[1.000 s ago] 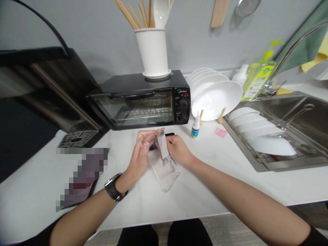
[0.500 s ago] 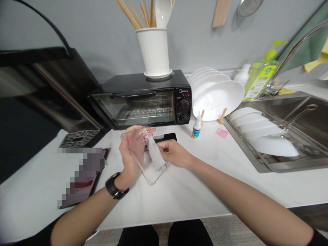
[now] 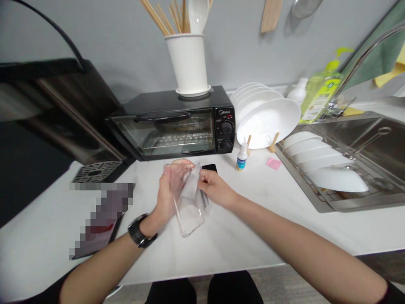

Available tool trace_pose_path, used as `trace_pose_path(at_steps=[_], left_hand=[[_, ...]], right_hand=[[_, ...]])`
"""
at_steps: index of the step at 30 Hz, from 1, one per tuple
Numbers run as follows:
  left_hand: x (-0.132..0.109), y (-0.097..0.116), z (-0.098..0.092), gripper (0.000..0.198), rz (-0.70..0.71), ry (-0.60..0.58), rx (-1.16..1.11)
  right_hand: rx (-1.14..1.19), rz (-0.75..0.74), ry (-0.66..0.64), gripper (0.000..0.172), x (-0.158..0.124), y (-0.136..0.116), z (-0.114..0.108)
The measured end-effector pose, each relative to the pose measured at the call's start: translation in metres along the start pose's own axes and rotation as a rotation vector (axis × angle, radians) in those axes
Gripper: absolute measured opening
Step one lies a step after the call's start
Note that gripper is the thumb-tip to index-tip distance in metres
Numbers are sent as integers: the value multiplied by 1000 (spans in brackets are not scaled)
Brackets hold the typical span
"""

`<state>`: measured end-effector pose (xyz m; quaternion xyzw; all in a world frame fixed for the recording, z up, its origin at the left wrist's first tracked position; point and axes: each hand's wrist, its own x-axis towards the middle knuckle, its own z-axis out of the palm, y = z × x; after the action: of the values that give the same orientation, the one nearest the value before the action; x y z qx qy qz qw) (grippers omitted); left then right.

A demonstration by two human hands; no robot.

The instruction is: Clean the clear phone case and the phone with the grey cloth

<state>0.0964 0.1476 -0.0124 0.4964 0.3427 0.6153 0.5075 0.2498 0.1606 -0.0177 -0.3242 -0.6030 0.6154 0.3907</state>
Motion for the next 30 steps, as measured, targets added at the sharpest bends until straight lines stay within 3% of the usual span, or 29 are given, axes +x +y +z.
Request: trace_pose_path(at_steps=[3,7,12,15,18,23,27,30], left_hand=[[-1,-2,-2,54,82,-8,99],[-2,3,-1,56,49,-111,112],[-3,9,-2,51,67,-188,198],[-5,10,-3,51,31,-227,157],[-6,9,-2,50,4,-198,109],[-3,5,-1,43,111,-186,101],[-3,7,1,42,76,-161,30],[-4,10,3,43,63,-132,-26]], right_hand=[[36,-13,-31,44,0,0,0],[-76,80,122,55,0,4,-3],[118,-29,51,42,1,5,0],[104,51,84,44,-1,3,1],[180,110,51,43,-3,2,3],[353,110,41,33,-3,3,8],[244,157,125,37,-3,6,6],[206,110,153,42,-2,6,7]])
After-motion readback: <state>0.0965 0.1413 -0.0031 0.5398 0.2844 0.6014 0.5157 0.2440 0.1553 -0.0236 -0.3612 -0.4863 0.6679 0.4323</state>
